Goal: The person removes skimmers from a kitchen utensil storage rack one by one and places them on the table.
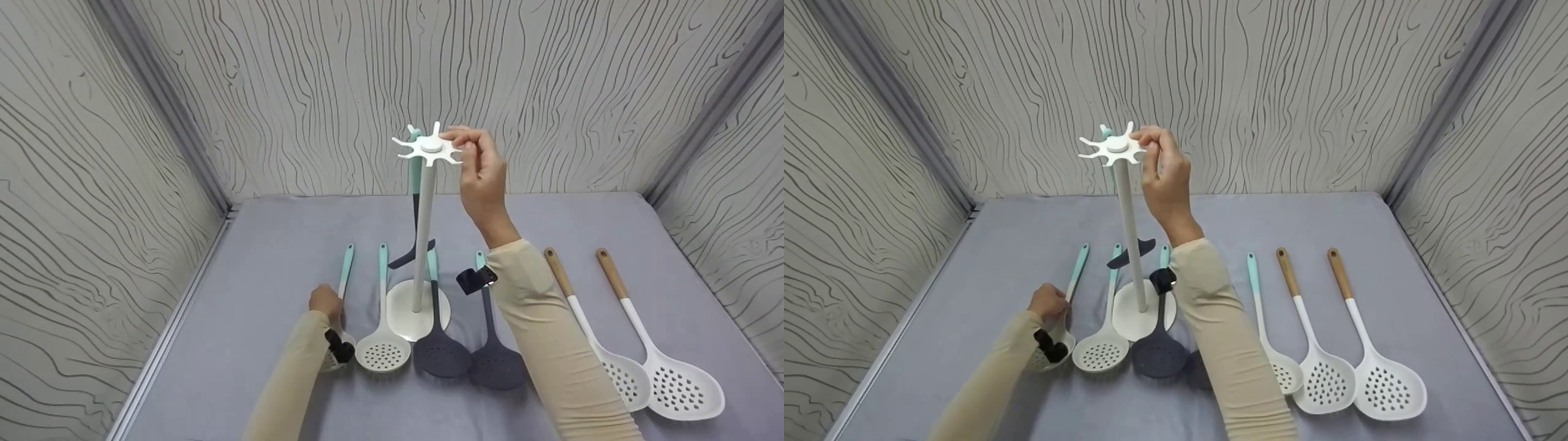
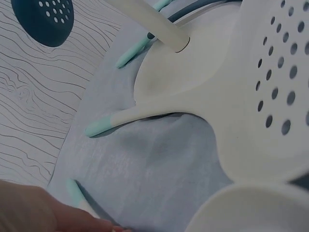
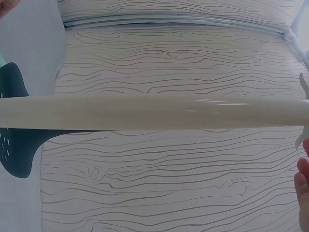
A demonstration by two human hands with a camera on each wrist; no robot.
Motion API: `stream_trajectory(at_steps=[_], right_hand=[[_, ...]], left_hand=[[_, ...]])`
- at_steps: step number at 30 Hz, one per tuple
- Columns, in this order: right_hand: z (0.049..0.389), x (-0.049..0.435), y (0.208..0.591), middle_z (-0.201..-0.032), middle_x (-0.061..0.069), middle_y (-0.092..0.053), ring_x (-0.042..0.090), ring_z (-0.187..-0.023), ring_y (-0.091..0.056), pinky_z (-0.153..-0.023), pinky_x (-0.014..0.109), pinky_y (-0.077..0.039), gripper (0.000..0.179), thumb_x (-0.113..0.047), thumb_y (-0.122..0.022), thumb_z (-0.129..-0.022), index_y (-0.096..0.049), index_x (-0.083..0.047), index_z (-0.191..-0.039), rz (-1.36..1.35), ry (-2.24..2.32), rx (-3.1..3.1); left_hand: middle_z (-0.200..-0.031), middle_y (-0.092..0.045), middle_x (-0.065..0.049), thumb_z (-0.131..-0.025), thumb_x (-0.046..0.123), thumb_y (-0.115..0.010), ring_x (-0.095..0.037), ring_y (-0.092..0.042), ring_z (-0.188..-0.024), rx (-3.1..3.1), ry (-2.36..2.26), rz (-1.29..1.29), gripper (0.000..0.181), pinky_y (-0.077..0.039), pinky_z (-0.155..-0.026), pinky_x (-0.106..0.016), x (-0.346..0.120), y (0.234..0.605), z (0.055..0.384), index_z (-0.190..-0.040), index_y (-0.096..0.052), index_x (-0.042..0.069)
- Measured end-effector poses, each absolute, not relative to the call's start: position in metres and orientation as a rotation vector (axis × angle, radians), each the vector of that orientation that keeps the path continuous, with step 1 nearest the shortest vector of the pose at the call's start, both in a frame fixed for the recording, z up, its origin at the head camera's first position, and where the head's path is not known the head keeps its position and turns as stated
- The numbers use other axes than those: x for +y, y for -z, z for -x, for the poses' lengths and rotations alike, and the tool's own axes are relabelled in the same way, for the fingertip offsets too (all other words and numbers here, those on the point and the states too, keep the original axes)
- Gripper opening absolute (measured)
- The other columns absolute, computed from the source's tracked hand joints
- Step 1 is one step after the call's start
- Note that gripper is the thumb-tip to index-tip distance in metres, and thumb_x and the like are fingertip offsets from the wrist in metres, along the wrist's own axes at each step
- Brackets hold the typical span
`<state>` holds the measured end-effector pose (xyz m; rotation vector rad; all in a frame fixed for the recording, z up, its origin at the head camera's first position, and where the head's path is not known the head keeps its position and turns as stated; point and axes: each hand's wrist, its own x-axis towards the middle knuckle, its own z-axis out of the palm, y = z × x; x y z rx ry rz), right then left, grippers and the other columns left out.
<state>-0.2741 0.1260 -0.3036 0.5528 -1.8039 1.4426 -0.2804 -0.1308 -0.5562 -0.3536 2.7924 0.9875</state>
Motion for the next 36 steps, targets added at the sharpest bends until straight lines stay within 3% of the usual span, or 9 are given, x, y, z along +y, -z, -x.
stream_trajectory(at_steps=[2,5,8,15,19,24,29,34,36], right_hand=[[0.273,0.125,0.304,-0.109,0.023,-0.068,0.032,-0.124,-0.058,-0.105,0.030,-0.051,0.020,0.004,-0.034,-0.097,-0.053,0.007,-0.093,-0.536,-1.352,-1.825],[0.271,0.123,0.304,-0.109,0.020,-0.070,0.032,-0.127,-0.056,-0.105,0.037,-0.051,0.022,0.005,-0.034,-0.096,-0.056,0.004,-0.091,-0.511,-1.233,-1.840],[0.271,0.122,0.305,-0.108,0.019,-0.070,0.033,-0.126,-0.057,-0.106,0.038,-0.050,0.023,0.006,-0.036,-0.096,-0.058,0.003,-0.089,-0.493,-1.200,-1.818],[0.272,0.120,0.307,-0.100,0.020,-0.069,0.032,-0.110,-0.064,-0.102,0.033,-0.052,0.022,0.010,-0.044,-0.092,-0.065,0.006,-0.084,-0.476,-1.138,-1.710],[0.272,0.120,0.307,-0.099,0.021,-0.069,0.032,-0.105,-0.065,-0.098,0.035,-0.053,0.022,0.009,-0.045,-0.093,-0.066,0.006,-0.086,-0.468,-1.146,-1.714],[0.270,0.119,0.307,-0.103,0.022,-0.069,0.033,-0.108,-0.064,-0.102,0.039,-0.051,0.027,0.005,-0.040,-0.092,-0.066,0.006,-0.087,-0.469,-1.230,-1.734],[0.270,0.118,0.309,-0.103,0.025,-0.068,0.036,-0.108,-0.064,-0.106,0.040,-0.049,0.035,-0.009,-0.034,-0.089,-0.066,0.006,-0.087,-0.498,-1.260,-1.692],[0.270,0.116,0.310,-0.103,0.023,-0.068,0.034,-0.105,-0.064,-0.101,0.042,-0.051,0.034,-0.021,-0.045,-0.085,-0.065,0.005,-0.089,-0.471,-1.187,-1.717],[0.270,0.115,0.311,-0.104,0.022,-0.068,0.033,-0.106,-0.063,-0.104,0.042,-0.049,0.030,-0.021,-0.050,-0.083,-0.064,0.005,-0.090,-0.459,-1.175,-1.730]], left_hand=[[-0.089,-0.070,-0.023,-0.087,0.000,-0.055,-0.029,-0.065,-0.079,2.816,-0.999,0.305,0.014,-0.057,-0.075,-0.042,-0.136,0.566,0.286,-0.093,-0.064,-0.009],[-0.073,-0.067,-0.015,-0.083,0.003,-0.057,-0.023,-0.055,-0.063,2.909,-0.984,0.251,0.009,-0.051,-0.059,-0.036,-0.148,0.625,0.315,-0.080,-0.064,-0.002],[-0.069,-0.065,-0.015,-0.080,0.002,-0.058,-0.023,-0.053,-0.060,2.906,-0.964,0.263,0.007,-0.049,-0.056,-0.037,-0.152,0.646,0.326,-0.076,-0.063,-0.001],[-0.087,-0.068,-0.026,-0.084,-0.004,-0.054,-0.032,-0.063,-0.077,2.847,-0.969,0.296,0.014,-0.056,-0.071,-0.041,-0.132,0.550,0.271,-0.091,-0.062,-0.012],[-0.092,-0.068,-0.028,-0.084,-0.005,-0.053,-0.029,-0.061,-0.077,2.847,-0.952,0.326,0.016,-0.056,-0.077,-0.042,-0.126,0.536,0.264,-0.093,-0.062,-0.014],[-0.093,-0.068,-0.027,-0.084,-0.004,-0.055,-0.027,-0.062,-0.078,2.837,-0.918,0.339,0.017,-0.056,-0.078,-0.041,-0.126,0.537,0.265,-0.095,-0.062,-0.013],[-0.092,-0.068,-0.027,-0.082,-0.001,-0.059,-0.036,-0.067,-0.084,2.783,-0.909,0.352,0.017,-0.057,-0.077,-0.045,-0.133,0.556,0.281,-0.096,-0.062,-0.012],[-0.082,-0.066,-0.023,-0.081,0.001,-0.059,-0.032,-0.063,-0.073,2.842,-0.925,0.290,0.015,-0.055,-0.065,-0.040,-0.150,0.621,0.315,-0.092,-0.061,-0.009],[-0.082,-0.066,-0.023,-0.081,0.001,-0.059,-0.031,-0.062,-0.072,2.837,-0.943,0.293,0.016,-0.055,-0.065,-0.040,-0.151,0.623,0.316,-0.093,-0.061,-0.009]])
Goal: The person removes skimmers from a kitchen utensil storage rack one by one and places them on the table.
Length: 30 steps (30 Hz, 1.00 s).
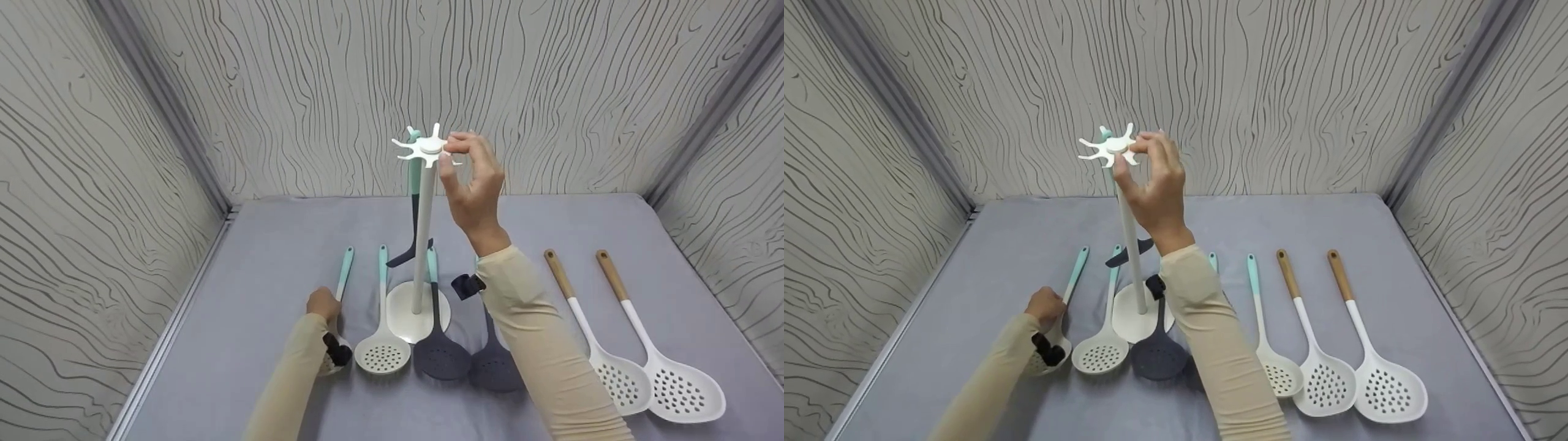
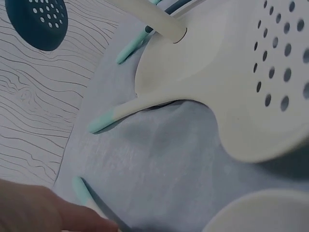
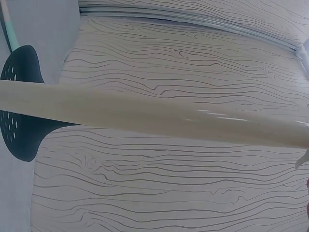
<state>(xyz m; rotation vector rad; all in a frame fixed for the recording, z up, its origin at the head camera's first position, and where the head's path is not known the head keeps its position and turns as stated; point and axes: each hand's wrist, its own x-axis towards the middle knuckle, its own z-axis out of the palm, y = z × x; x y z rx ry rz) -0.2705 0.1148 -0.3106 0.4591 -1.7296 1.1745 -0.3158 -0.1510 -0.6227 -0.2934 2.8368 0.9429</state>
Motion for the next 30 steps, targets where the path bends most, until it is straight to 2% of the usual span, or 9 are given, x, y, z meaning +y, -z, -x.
stream_trajectory(at_steps=[4,5,8,12,15,19,22,25,30], right_hand=[[0.271,0.113,0.310,-0.103,0.022,-0.067,0.032,-0.106,-0.063,-0.106,0.041,-0.047,0.023,-0.015,-0.055,-0.084,-0.064,0.005,-0.090,-0.443,-1.188,-1.721],[0.271,0.113,0.310,-0.102,0.022,-0.068,0.032,-0.106,-0.063,-0.106,0.041,-0.047,0.021,-0.013,-0.055,-0.084,-0.064,0.005,-0.090,-0.440,-1.191,-1.716],[0.271,0.112,0.309,-0.102,0.022,-0.067,0.033,-0.106,-0.063,-0.104,0.040,-0.048,0.018,-0.009,-0.054,-0.087,-0.064,0.006,-0.089,-0.435,-1.192,-1.707],[0.270,0.111,0.309,-0.103,0.023,-0.067,0.033,-0.106,-0.063,-0.106,0.040,-0.048,0.016,-0.006,-0.053,-0.087,-0.064,0.005,-0.089,-0.431,-1.192,-1.706],[0.269,0.110,0.308,-0.102,0.023,-0.068,0.033,-0.106,-0.063,-0.105,0.041,-0.048,0.017,-0.007,-0.053,-0.087,-0.064,0.005,-0.089,-0.429,-1.186,-1.703],[0.270,0.109,0.308,-0.102,0.023,-0.068,0.033,-0.105,-0.064,-0.105,0.041,-0.049,0.018,-0.007,-0.051,-0.087,-0.064,0.005,-0.088,-0.433,-1.181,-1.694],[0.270,0.108,0.309,-0.101,0.024,-0.067,0.033,-0.106,-0.063,-0.107,0.041,-0.048,0.020,-0.007,-0.049,-0.088,-0.064,0.006,-0.088,-0.440,-1.180,-1.689],[0.270,0.108,0.310,-0.101,0.025,-0.067,0.034,-0.108,-0.063,-0.110,0.040,-0.045,0.022,-0.007,-0.047,-0.089,-0.063,0.007,-0.088,-0.446,-1.181,-1.688],[0.270,0.108,0.311,-0.102,0.026,-0.065,0.035,-0.108,-0.061,-0.114,0.039,-0.042,0.022,-0.005,-0.045,-0.089,-0.062,0.008,-0.089,-0.464,-1.185,-1.689]], left_hand=[[-0.087,-0.067,-0.025,-0.080,0.000,-0.060,-0.030,-0.061,-0.074,2.795,-0.974,0.324,0.019,-0.056,-0.069,-0.041,-0.139,0.581,0.293,-0.095,-0.061,-0.011],[-0.091,-0.067,-0.026,-0.081,0.000,-0.060,-0.030,-0.061,-0.077,2.767,-0.973,0.342,0.020,-0.057,-0.073,-0.043,-0.135,0.562,0.284,-0.098,-0.061,-0.012],[-0.085,-0.066,-0.024,-0.083,-0.001,-0.057,-0.025,-0.056,-0.070,2.790,-0.977,0.304,0.018,-0.054,-0.066,-0.038,-0.126,0.537,0.265,-0.094,-0.062,-0.013],[-0.073,-0.059,-0.014,-0.086,0.001,-0.055,-0.021,-0.049,-0.065,2.796,-0.976,0.286,0.015,-0.047,-0.057,-0.030,-0.119,0.526,0.255,-0.090,-0.063,-0.011],[-0.073,-0.059,-0.012,-0.087,0.005,-0.056,-0.021,-0.051,-0.065,2.788,-1.003,0.309,0.016,-0.046,-0.056,-0.029,-0.114,0.524,0.251,-0.090,-0.063,-0.009],[-0.086,-0.066,-0.022,-0.089,0.008,-0.057,-0.026,-0.058,-0.070,2.842,-1.031,0.302,0.021,-0.051,-0.062,-0.035,-0.109,0.520,0.243,-0.097,-0.063,-0.011],[-0.101,-0.067,-0.027,-0.090,0.008,-0.057,-0.033,-0.066,-0.086,2.904,-1.091,0.280,0.026,-0.056,-0.073,-0.041,-0.102,0.518,0.236,-0.107,-0.063,-0.012],[-0.113,-0.067,-0.027,-0.090,0.006,-0.058,-0.037,-0.067,-0.102,2.952,-1.195,0.232,0.028,-0.057,-0.085,-0.044,-0.094,0.516,0.228,-0.113,-0.063,-0.010],[-0.110,-0.069,-0.025,-0.089,0.003,-0.059,-0.037,-0.067,-0.104,3.015,-1.361,0.101,0.023,-0.057,-0.089,-0.045,-0.081,0.511,0.214,-0.108,-0.066,-0.008]])
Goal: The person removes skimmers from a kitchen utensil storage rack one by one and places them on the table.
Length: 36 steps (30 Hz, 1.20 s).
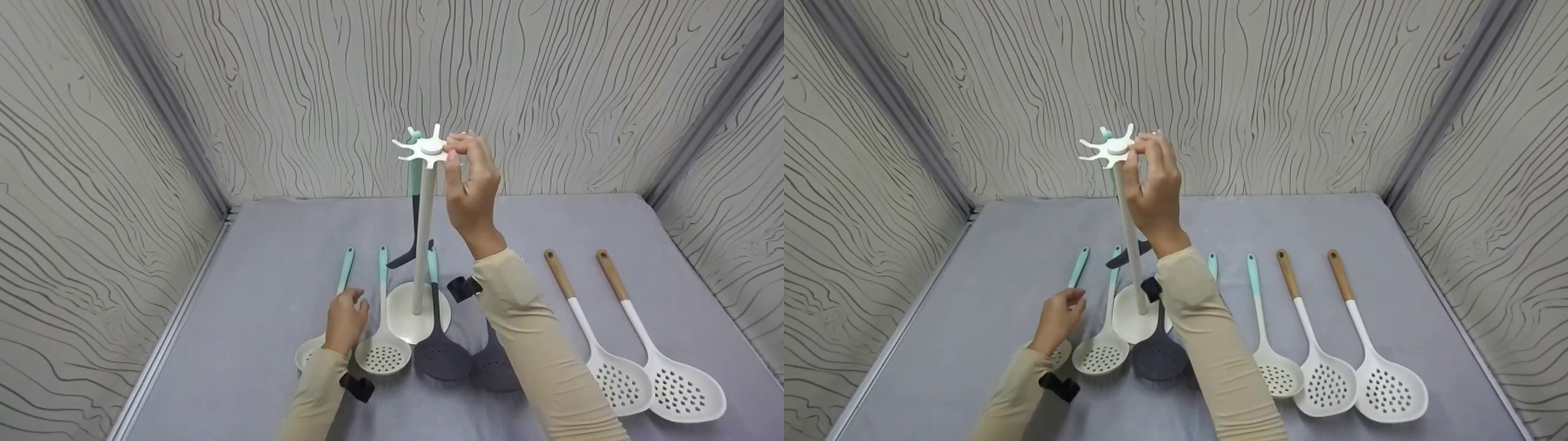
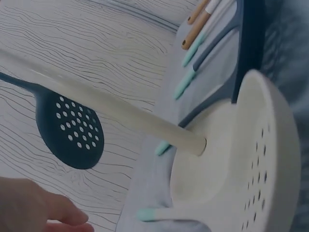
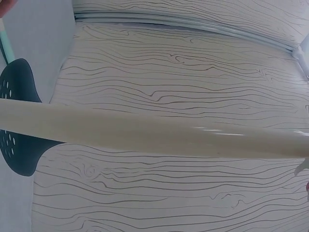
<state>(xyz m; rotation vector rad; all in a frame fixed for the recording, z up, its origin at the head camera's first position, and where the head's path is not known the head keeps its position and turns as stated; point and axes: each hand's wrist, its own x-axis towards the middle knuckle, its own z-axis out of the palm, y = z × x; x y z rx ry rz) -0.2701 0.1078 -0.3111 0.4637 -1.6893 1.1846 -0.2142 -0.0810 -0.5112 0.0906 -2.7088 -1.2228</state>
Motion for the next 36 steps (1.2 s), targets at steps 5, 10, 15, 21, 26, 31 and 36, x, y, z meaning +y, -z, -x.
stream_trajectory(at_steps=[5,10,15,21,26,31,36], right_hand=[[0.270,0.106,0.310,-0.101,0.025,-0.065,0.035,-0.106,-0.061,-0.112,0.039,-0.044,0.021,-0.003,-0.044,-0.089,-0.062,0.007,-0.089,-0.488,-1.186,-1.689],[0.269,0.106,0.310,-0.103,0.025,-0.065,0.035,-0.107,-0.061,-0.111,0.039,-0.045,0.020,-0.001,-0.044,-0.090,-0.062,0.008,-0.090,-0.493,-1.182,-1.701],[0.267,0.108,0.308,-0.104,0.026,-0.065,0.036,-0.109,-0.061,-0.114,0.038,-0.042,0.020,0.000,-0.044,-0.091,-0.063,0.009,-0.092,-0.498,-1.197,-1.716],[0.268,0.110,0.306,-0.106,0.025,-0.065,0.035,-0.112,-0.060,-0.115,0.037,-0.041,0.021,0.001,-0.045,-0.092,-0.064,0.008,-0.094,-0.515,-1.219,-1.731],[0.270,0.115,0.311,-0.111,0.024,-0.064,0.034,-0.117,-0.058,-0.113,0.036,-0.042,0.018,0.000,-0.050,-0.091,-0.065,0.007,-0.098,-0.536,-1.242,-1.736],[0.270,0.117,0.319,-0.119,0.021,-0.059,0.032,-0.124,-0.053,-0.114,0.035,-0.040,0.021,-0.002,-0.053,-0.089,-0.066,0.004,-0.105,-0.536,-1.191,-1.725],[0.271,0.116,0.332,-0.131,0.024,-0.047,0.029,-0.125,-0.048,-0.111,0.033,-0.041,0.031,-0.005,-0.055,-0.087,-0.061,0.003,-0.116,-0.552,-1.175,-1.697]], left_hand=[[-0.107,-0.070,-0.023,-0.088,0.002,-0.059,-0.036,-0.068,-0.102,-2.616,1.258,-0.081,0.022,-0.057,-0.090,-0.043,-0.072,0.508,0.200,-0.107,-0.066,-0.007],[-0.105,-0.071,-0.022,-0.089,0.003,-0.059,-0.034,-0.068,-0.101,-2.572,1.350,-0.125,0.021,-0.058,-0.089,-0.041,-0.063,0.510,0.185,-0.107,-0.067,-0.006],[-0.101,-0.071,-0.021,-0.088,0.002,-0.059,-0.032,-0.069,-0.096,-2.541,1.420,-0.114,0.020,-0.059,-0.085,-0.039,-0.057,0.514,0.175,-0.105,-0.067,-0.006],[-0.099,-0.072,-0.019,-0.089,0.003,-0.059,-0.029,-0.070,-0.093,-2.513,1.470,-0.137,0.018,-0.059,-0.082,-0.037,-0.054,0.518,0.166,-0.103,-0.068,-0.005],[-0.097,-0.073,-0.018,-0.088,0.002,-0.060,-0.027,-0.070,-0.091,-2.481,1.520,-0.132,0.017,-0.060,-0.079,-0.035,-0.050,0.522,0.159,-0.102,-0.068,-0.005],[-0.104,-0.072,-0.019,-0.090,0.003,-0.058,-0.029,-0.069,-0.098,-2.452,1.620,-0.054,0.019,-0.059,-0.086,-0.034,-0.050,0.528,0.159,-0.105,-0.067,-0.004],[-0.108,-0.071,-0.019,-0.093,0.004,-0.056,-0.030,-0.069,-0.103,-2.411,1.706,-0.048,0.019,-0.057,-0.091,-0.033,-0.055,0.536,0.161,-0.108,-0.066,-0.004]])
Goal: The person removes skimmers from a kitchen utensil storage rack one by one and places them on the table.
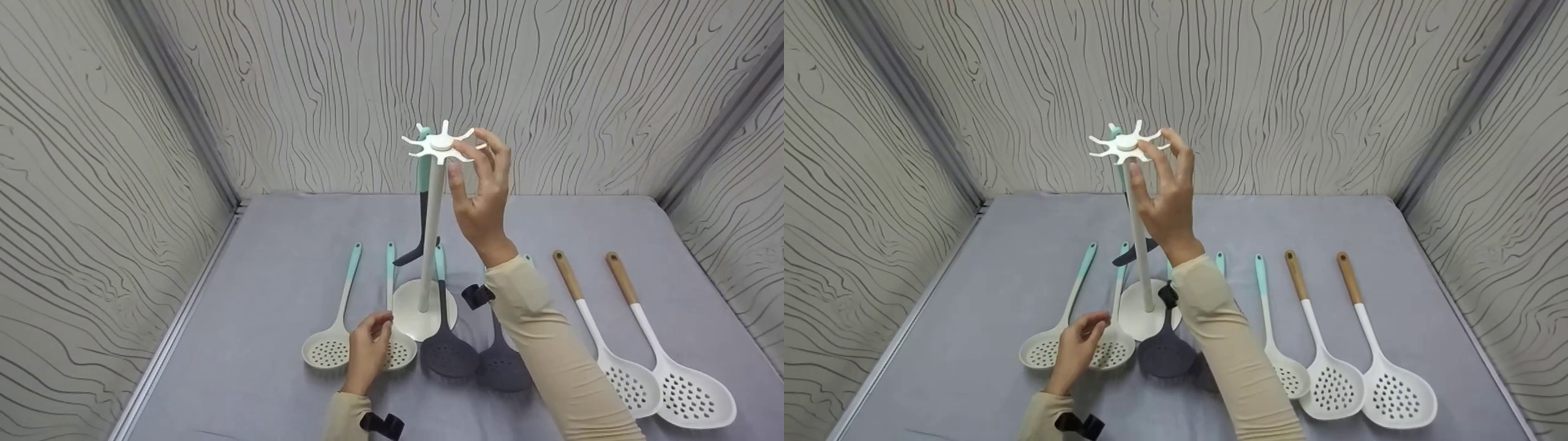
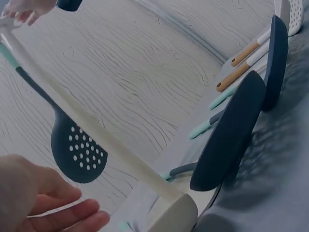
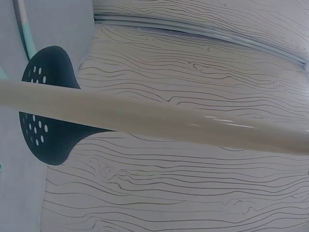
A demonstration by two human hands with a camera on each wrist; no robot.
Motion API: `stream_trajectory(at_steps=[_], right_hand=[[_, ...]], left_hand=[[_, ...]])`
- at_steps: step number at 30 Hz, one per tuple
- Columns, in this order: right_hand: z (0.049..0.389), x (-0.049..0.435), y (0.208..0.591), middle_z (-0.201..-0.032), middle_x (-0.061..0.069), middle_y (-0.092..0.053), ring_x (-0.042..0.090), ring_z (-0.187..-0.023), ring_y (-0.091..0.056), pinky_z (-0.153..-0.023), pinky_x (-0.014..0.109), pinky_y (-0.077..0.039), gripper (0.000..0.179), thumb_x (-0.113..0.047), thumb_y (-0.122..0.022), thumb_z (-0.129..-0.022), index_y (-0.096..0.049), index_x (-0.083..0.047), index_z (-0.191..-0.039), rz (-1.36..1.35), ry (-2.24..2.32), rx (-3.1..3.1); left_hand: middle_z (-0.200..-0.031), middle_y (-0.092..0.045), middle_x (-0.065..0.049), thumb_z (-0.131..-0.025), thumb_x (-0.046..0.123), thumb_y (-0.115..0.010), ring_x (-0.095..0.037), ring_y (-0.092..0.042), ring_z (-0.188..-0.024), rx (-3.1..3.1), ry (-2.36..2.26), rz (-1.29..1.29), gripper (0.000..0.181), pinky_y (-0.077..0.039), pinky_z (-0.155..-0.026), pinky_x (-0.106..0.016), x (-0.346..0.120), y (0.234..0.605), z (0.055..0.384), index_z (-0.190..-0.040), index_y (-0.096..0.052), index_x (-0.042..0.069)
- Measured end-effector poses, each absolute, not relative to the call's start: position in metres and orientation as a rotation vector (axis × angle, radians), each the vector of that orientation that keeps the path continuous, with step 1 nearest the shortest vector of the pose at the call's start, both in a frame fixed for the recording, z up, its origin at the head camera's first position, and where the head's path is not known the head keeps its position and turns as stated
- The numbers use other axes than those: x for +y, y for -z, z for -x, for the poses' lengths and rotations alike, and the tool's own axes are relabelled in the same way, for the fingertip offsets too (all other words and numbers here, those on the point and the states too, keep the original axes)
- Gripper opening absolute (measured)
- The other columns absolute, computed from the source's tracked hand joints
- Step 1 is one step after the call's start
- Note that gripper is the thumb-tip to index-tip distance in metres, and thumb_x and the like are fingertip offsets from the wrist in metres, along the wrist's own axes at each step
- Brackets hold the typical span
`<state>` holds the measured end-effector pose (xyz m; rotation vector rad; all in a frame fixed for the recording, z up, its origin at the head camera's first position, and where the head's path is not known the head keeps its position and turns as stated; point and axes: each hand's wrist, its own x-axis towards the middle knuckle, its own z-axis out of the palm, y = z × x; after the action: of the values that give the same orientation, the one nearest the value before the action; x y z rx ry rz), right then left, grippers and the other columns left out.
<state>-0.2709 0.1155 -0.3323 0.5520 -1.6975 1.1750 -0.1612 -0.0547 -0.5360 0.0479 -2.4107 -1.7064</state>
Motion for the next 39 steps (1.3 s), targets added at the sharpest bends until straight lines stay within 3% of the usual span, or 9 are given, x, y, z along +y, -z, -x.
stream_trajectory(at_steps=[5,9,17,21,29,34,39], right_hand=[[0.268,0.115,0.352,-0.137,0.028,-0.042,0.025,-0.133,-0.042,-0.118,0.041,-0.035,0.057,-0.006,-0.054,-0.085,-0.036,0.014,-0.135,-0.532,-1.233,-1.691],[0.264,0.112,0.368,-0.135,0.028,-0.042,0.019,-0.132,-0.043,-0.117,0.037,-0.036,0.068,-0.010,-0.055,-0.084,-0.024,0.016,-0.138,-0.510,-1.385,-1.693],[0.258,0.107,0.388,-0.118,0.028,-0.056,0.009,-0.113,-0.055,-0.101,0.022,-0.048,0.046,-0.004,-0.059,-0.086,-0.046,0.013,-0.128,-0.548,-1.532,-1.773],[0.255,0.104,0.396,-0.114,0.022,-0.059,0.007,-0.107,-0.056,-0.095,0.019,-0.051,0.046,-0.001,-0.066,-0.085,-0.051,0.008,-0.127,-0.536,-1.541,-1.886],[0.257,0.101,0.406,-0.099,0.017,-0.068,0.025,-0.091,-0.066,-0.079,0.028,-0.060,0.035,-0.015,-0.074,-0.083,-0.065,0.002,-0.112,-0.315,-1.475,-2.075],[0.256,0.101,0.409,-0.089,0.016,-0.072,0.026,-0.083,-0.070,-0.071,0.032,-0.062,0.025,-0.017,-0.076,-0.082,-0.070,0.001,-0.097,-0.245,-1.451,-2.116],[0.257,0.100,0.409,-0.083,0.018,-0.071,0.027,-0.077,-0.071,-0.069,0.034,-0.062,0.021,-0.014,-0.073,-0.084,-0.072,0.004,-0.093,-0.294,-1.381,-2.100]], left_hand=[[-0.107,-0.071,-0.018,-0.093,0.002,-0.056,-0.030,-0.069,-0.102,-2.343,1.711,-0.113,0.018,-0.058,-0.090,-0.032,-0.062,0.541,0.166,-0.106,-0.067,-0.003],[-0.109,-0.071,-0.018,-0.094,0.002,-0.054,-0.029,-0.068,-0.104,-2.300,1.737,-0.158,0.018,-0.056,-0.093,-0.033,-0.069,0.541,0.167,-0.107,-0.066,-0.001],[-0.113,-0.070,-0.017,-0.095,0.002,-0.053,-0.030,-0.067,-0.108,-2.206,1.762,-0.146,0.020,-0.054,-0.098,-0.032,-0.080,0.539,0.174,-0.111,-0.065,0.000],[-0.114,-0.069,-0.019,-0.095,0.002,-0.052,-0.031,-0.067,-0.108,-2.169,1.772,-0.134,0.021,-0.055,-0.097,-0.032,-0.083,0.535,0.174,-0.112,-0.064,-0.001],[-0.114,-0.069,-0.019,-0.096,0.003,-0.052,-0.030,-0.067,-0.109,-2.176,1.789,-0.150,0.021,-0.055,-0.096,-0.029,-0.082,0.534,0.172,-0.112,-0.064,-0.001],[-0.114,-0.069,-0.019,-0.095,0.002,-0.052,-0.030,-0.067,-0.108,-2.180,1.796,-0.163,0.021,-0.055,-0.097,-0.031,-0.082,0.535,0.171,-0.111,-0.065,-0.001],[-0.113,-0.069,-0.019,-0.095,0.002,-0.053,-0.031,-0.067,-0.108,-2.169,1.818,-0.170,0.020,-0.055,-0.097,-0.032,-0.081,0.537,0.170,-0.111,-0.065,-0.002]])
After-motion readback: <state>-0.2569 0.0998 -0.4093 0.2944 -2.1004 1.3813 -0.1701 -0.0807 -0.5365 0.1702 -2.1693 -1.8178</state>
